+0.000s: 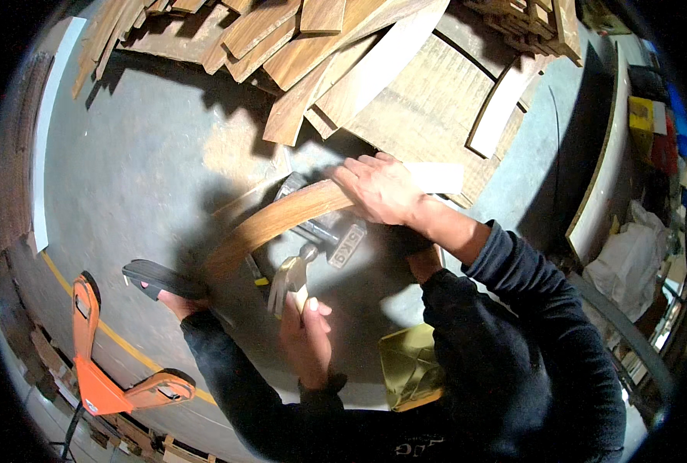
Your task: The person scrapes and hammers curved wood strips using a yellow-handled scraping tool and a hammer while working on a metal block on the floor. They handle the wood strips one at a time, cleaning the surfaces and edges with the scraper and striking the wood to adjust the finish.
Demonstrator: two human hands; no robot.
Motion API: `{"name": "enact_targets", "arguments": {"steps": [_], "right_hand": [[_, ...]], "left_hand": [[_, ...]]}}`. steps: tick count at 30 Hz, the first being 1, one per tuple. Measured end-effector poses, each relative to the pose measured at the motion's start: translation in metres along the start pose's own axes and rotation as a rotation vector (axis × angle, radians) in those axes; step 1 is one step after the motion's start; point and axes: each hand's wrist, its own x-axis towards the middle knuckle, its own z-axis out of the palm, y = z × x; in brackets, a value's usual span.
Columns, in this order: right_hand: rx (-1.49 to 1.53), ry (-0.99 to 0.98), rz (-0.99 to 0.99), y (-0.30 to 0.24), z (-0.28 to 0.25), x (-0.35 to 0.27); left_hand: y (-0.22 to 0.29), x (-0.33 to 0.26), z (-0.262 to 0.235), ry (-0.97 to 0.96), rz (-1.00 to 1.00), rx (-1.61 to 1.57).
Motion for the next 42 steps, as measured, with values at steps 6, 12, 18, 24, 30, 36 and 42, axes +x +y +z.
{"name": "enact_targets", "arguments": {"steps": [6, 12, 18, 24, 30, 36, 42], "right_hand": [[0.143, -0.186, 0.101, 0.002, -0.004, 0.014], [0.185, -0.251, 0.12, 0.004, -0.012, 0.019], [-0.02, 0.186, 0.056, -0.006, 0.028, -0.006], [-0.121, 0.428, 0.016, -0.004, 0.025, -0.006], [0.012, 0.115, 0.136, -0.001, 0.029, -0.004], [0.002, 0.101, 0.141, -0.004, 0.028, -0.005], [0.023, 0.129, 0.111, -0.002, 0.028, -0.003]], "left_hand": [[0.011, 0.026, 0.01, -0.064, 0.12, 0.105], [0.018, 0.049, 0.012, -0.031, 0.374, 0.325], [0.013, 0.05, 0.012, -0.069, 0.426, 0.369], [0.007, 0.048, 0.02, -0.131, 0.275, 0.463], [0.013, 0.036, 0.026, -0.029, 0.371, 0.473], [0.003, 0.045, 0.026, -0.06, 0.354, 0.542], [0.012, 0.029, 0.021, -0.006, 0.469, 0.757]]}}
